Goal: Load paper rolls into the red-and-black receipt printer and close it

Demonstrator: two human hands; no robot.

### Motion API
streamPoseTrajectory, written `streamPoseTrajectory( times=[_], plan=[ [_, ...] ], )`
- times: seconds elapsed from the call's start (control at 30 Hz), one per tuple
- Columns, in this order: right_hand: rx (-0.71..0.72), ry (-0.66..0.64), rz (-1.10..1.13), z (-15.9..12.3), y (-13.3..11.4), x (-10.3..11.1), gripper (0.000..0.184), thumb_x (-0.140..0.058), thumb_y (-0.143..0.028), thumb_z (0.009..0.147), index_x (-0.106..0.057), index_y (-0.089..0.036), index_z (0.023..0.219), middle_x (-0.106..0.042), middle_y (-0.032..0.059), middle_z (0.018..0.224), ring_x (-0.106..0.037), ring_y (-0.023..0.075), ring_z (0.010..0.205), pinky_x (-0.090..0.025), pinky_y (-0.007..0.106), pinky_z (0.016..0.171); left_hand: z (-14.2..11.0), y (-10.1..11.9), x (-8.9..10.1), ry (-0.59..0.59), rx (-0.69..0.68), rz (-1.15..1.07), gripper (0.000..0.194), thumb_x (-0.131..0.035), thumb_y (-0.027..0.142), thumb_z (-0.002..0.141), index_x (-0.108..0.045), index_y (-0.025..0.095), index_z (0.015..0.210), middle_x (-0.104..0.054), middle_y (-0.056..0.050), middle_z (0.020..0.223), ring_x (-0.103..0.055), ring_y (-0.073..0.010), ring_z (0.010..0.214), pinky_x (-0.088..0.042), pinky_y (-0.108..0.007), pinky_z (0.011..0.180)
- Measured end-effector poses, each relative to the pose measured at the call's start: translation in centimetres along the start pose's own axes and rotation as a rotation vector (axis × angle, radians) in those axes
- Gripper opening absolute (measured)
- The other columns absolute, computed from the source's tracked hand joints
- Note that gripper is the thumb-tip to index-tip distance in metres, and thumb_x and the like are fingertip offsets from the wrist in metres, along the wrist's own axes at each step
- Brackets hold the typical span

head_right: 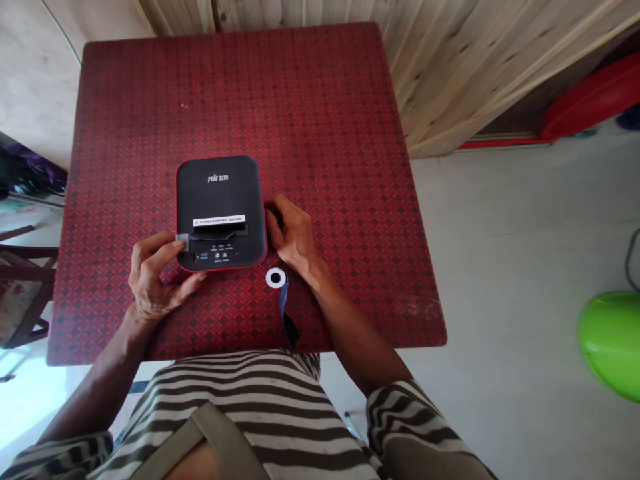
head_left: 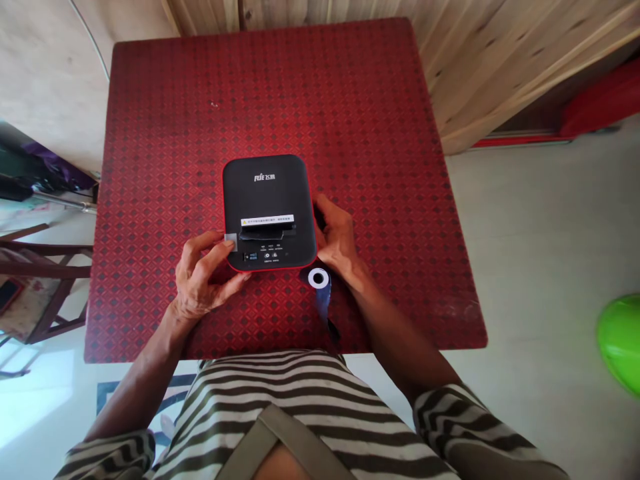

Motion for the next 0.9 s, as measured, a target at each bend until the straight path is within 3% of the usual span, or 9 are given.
streamPoseTrajectory(
  times=[0.3, 0.67, 0.9],
  plan=[
    [0.011, -0.006, 0.037, 0.0, -0.4, -0.1, 0.023, -0.057, -0.043, 0.106, -0.064, -0.026, 0.094, -0.071, 0.0007, 0.087, -0.069, 0.0204, 0.083, -0.054, 0.038, 0.08, -0.1, -0.4, 0.0, 0.002, 0.044, -0.029, 0.066, -0.087, 0.048, 0.092, -0.06, 0.025, 0.147, -0.072, -0.009, 0.126, -0.074, -0.0221, 0.11, -0.064, -0.034, 0.087],
    [-0.025, -0.008, 0.011, 0.1, -0.6, 0.0, 0.031, -0.056, -0.054, 0.105, -0.065, -0.028, 0.092, -0.071, 0.0009, 0.086, -0.068, 0.0215, 0.083, -0.054, 0.039, 0.078, 0.0, -1.4, -0.3, -0.022, 0.173, -0.129, 0.061, -0.09, 0.049, 0.086, -0.062, 0.028, 0.136, -0.071, -0.007, 0.125, -0.073, -0.0244, 0.113, -0.065, -0.042, 0.095],
    [-0.061, -0.005, 0.039, 0.2, 0.2, -0.2, 0.03, -0.062, -0.055, 0.103, -0.071, -0.027, 0.096, -0.072, -0.0002, 0.08, -0.069, 0.0203, 0.079, -0.055, 0.036, 0.074, -0.8, -1.5, -0.8, -0.03, 0.153, -0.094, 0.056, -0.083, 0.052, 0.091, -0.061, 0.027, 0.136, -0.07, -0.008, 0.122, -0.072, -0.0233, 0.108, -0.064, -0.04, 0.092]
  ],
)
Point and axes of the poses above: each hand's wrist, its own z-axis towards the middle knuckle, its own x-axis out of the back of the hand, y = z × x, the point moved 8 cm from there along z, towards the middle knuckle
